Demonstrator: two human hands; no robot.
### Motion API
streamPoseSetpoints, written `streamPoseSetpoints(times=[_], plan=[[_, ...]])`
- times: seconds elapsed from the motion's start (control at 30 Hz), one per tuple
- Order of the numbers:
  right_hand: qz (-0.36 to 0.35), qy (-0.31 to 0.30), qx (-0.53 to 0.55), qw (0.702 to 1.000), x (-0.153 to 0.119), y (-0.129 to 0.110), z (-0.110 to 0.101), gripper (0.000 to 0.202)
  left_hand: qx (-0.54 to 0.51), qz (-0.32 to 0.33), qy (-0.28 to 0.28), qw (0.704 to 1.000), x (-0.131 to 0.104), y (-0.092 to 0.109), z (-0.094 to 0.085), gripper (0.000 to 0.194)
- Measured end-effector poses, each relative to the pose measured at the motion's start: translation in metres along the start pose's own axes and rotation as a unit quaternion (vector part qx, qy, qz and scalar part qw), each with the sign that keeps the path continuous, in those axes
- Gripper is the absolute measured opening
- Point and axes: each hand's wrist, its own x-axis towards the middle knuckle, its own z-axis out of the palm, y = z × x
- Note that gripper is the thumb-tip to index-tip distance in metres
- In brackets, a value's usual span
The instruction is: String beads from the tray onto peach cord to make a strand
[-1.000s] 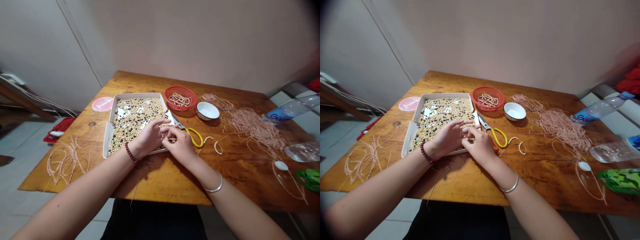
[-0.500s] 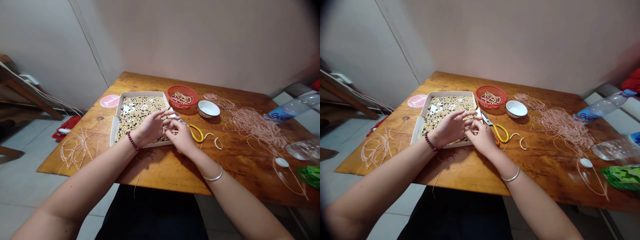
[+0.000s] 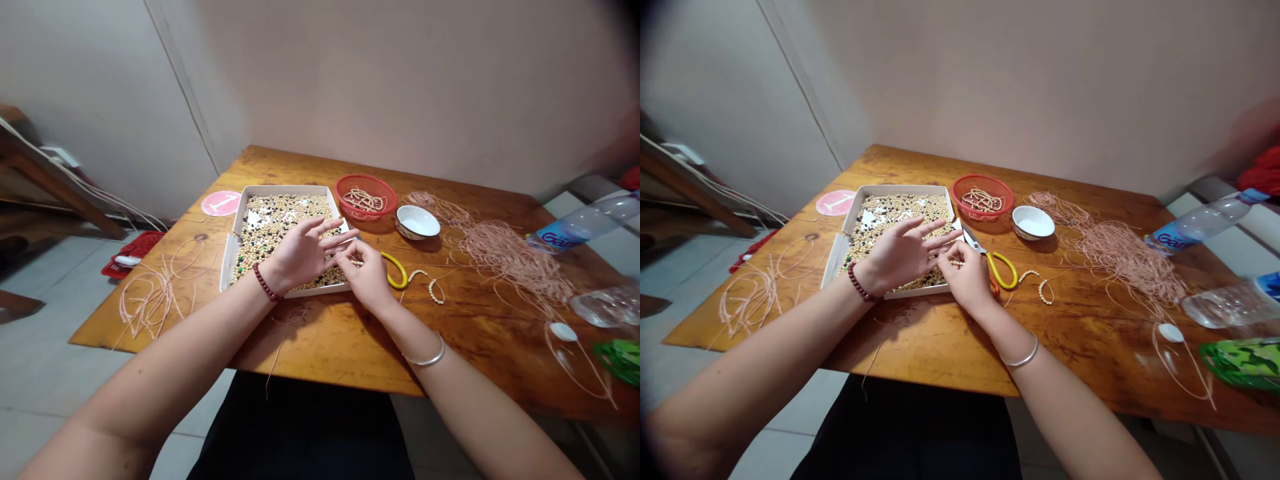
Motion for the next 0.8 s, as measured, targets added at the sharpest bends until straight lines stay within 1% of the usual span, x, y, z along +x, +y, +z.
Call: streamPoseSetpoints(times=[0.17, 0.33, 0.6, 0.8], plan=[[-0.012, 0.022, 0.012, 1.000, -0.0005, -0.0020, 0.0006, 0.020, 0.007, 0.001, 0.004, 1.000, -0.0007, -0.0002, 0.0014, 0.045], [-0.013, 0.045, 0.006, 0.999, -0.0009, -0.0034, 0.0001, 0.019, -0.003, -0.002, 0.010, 1.000, -0.0012, 0.0003, 0.0037, 0.043], [-0.015, 0.052, -0.027, 0.998, -0.0018, -0.0044, 0.0002, 0.020, 0.001, -0.002, 0.013, 1.000, -0.0001, 0.0000, 0.0027, 0.048], [-0.021, 0.050, -0.063, 0.997, -0.0033, -0.0057, -0.0009, 0.019, -0.005, -0.008, 0.007, 1.000, 0.0007, -0.0025, 0.0007, 0.042]])
